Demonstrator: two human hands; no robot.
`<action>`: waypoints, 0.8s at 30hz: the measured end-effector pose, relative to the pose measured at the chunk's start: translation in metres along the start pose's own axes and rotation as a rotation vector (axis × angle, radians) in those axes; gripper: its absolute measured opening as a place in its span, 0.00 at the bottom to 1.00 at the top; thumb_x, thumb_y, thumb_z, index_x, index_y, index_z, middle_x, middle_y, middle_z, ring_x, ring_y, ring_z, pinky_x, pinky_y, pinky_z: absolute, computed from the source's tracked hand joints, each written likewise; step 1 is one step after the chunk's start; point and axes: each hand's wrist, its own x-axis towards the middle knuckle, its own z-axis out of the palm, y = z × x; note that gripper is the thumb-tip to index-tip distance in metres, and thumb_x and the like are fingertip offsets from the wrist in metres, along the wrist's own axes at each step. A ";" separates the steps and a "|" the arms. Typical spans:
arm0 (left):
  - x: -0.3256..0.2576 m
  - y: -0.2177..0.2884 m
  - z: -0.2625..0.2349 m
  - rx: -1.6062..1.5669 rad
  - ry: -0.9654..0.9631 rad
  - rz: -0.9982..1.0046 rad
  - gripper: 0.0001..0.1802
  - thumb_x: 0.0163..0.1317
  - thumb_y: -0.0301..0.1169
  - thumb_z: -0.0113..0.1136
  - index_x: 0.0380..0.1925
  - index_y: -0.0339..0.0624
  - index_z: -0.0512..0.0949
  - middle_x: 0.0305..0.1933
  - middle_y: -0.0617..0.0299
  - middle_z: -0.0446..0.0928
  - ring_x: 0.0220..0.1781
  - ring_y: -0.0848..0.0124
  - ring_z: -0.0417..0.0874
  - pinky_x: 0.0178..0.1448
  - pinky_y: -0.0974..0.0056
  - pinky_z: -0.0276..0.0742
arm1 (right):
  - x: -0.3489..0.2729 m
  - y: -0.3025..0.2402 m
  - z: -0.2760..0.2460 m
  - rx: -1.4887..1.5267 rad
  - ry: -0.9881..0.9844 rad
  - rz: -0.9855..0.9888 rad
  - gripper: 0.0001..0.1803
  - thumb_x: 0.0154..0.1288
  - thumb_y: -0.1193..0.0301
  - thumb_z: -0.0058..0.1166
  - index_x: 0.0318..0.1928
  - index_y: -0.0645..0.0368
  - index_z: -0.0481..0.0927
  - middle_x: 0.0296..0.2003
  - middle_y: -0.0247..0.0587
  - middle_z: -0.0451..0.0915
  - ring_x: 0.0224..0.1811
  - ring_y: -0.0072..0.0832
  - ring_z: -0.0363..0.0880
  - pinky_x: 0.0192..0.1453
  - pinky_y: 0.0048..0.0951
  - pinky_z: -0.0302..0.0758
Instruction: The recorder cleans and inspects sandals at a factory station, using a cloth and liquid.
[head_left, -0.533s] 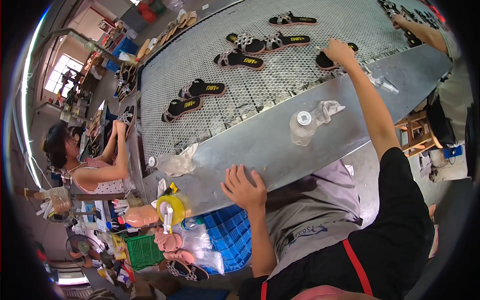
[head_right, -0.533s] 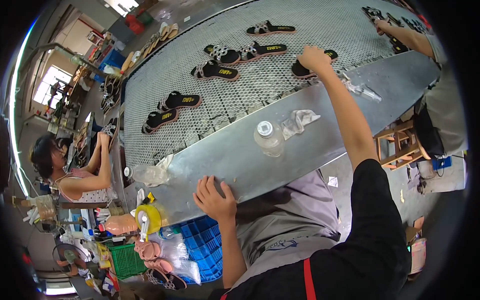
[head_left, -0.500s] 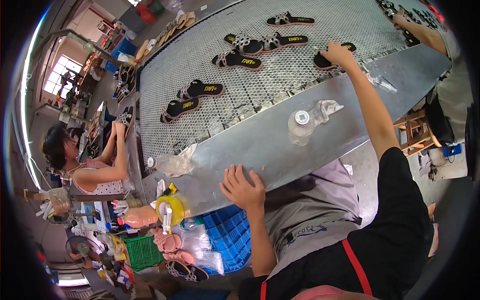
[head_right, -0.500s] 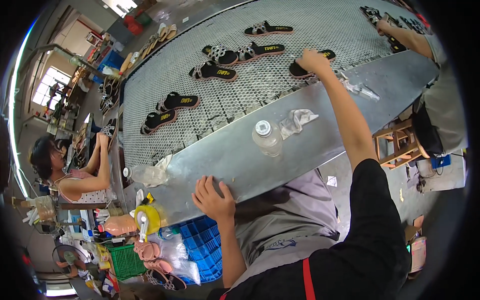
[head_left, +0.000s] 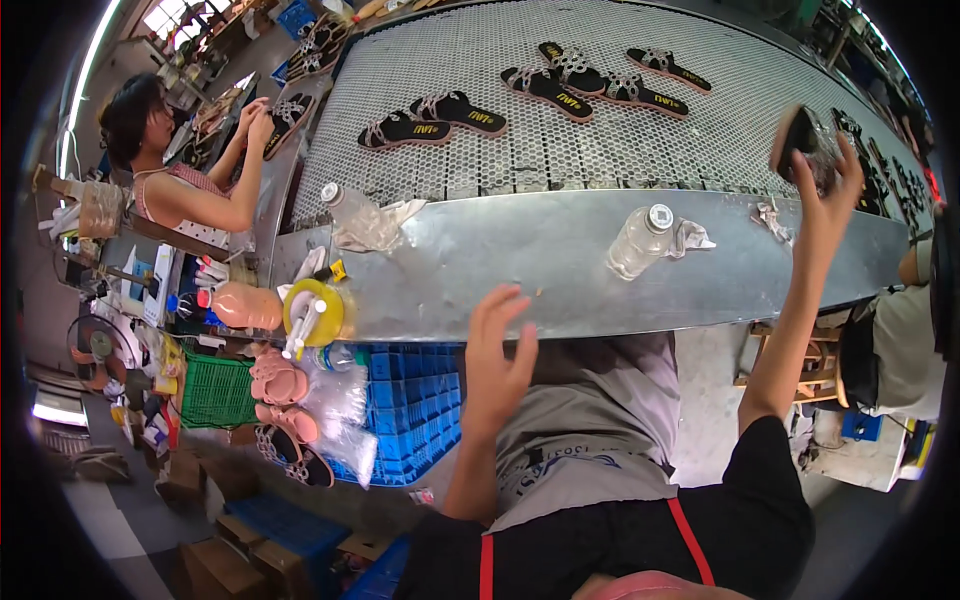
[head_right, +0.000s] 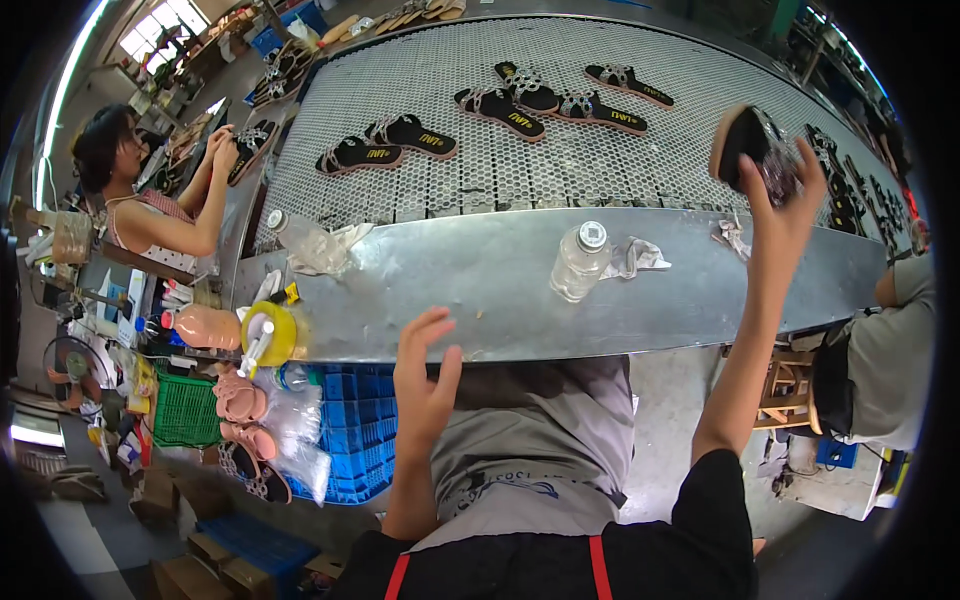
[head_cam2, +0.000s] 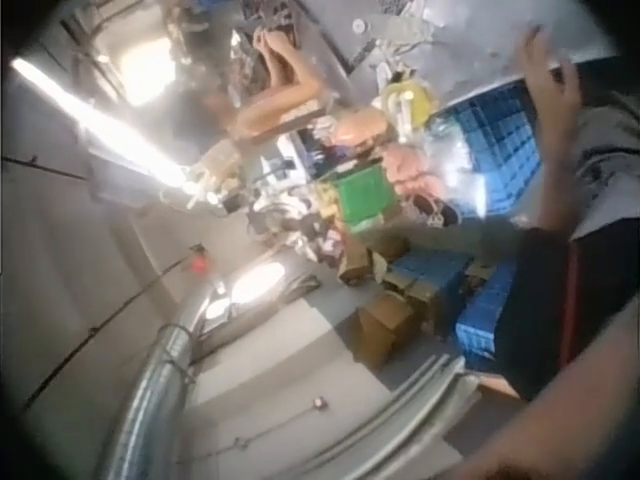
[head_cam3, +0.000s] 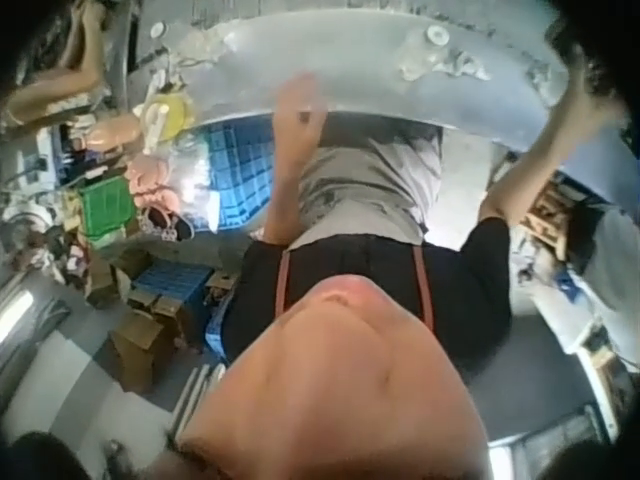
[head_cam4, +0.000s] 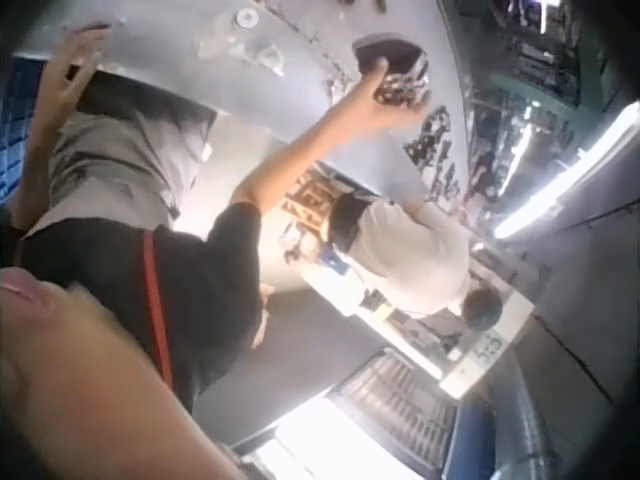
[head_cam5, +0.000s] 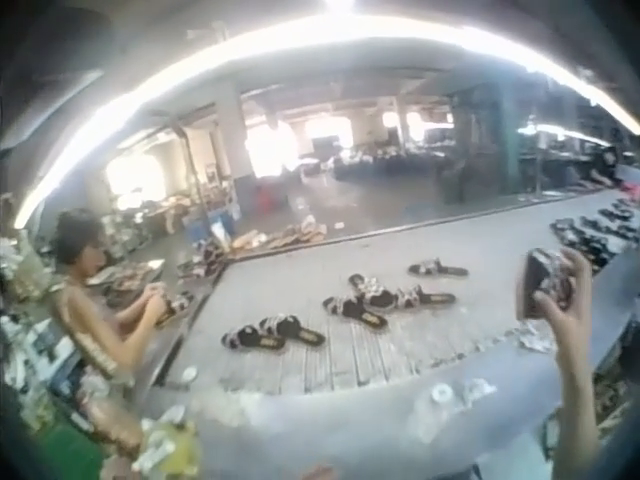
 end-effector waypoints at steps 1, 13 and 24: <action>-0.001 0.016 -0.002 -0.017 0.000 -0.002 0.26 0.62 0.30 0.67 0.61 0.38 0.75 0.68 0.47 0.73 0.71 0.51 0.75 0.75 0.49 0.67 | -0.021 -0.036 -0.006 0.047 0.046 -0.046 0.47 0.59 0.67 0.77 0.72 0.67 0.63 0.65 0.52 0.66 0.62 0.37 0.75 0.70 0.37 0.74; -0.001 0.056 0.004 -1.271 0.378 -0.129 0.24 0.69 0.36 0.69 0.57 0.41 0.70 0.51 0.53 0.77 0.56 0.61 0.81 0.58 0.56 0.82 | -0.204 -0.165 -0.008 0.180 -0.721 -0.617 0.21 0.50 0.71 0.75 0.46 0.59 0.86 0.45 0.45 0.83 0.44 0.44 0.86 0.43 0.35 0.84; -0.026 0.035 0.020 -1.398 0.065 0.074 0.15 0.68 0.29 0.65 0.50 0.41 0.72 0.40 0.56 0.77 0.39 0.64 0.82 0.45 0.56 0.81 | -0.224 -0.141 -0.078 0.246 -1.310 0.055 0.33 0.70 0.65 0.62 0.72 0.58 0.68 0.62 0.53 0.76 0.61 0.52 0.78 0.64 0.44 0.76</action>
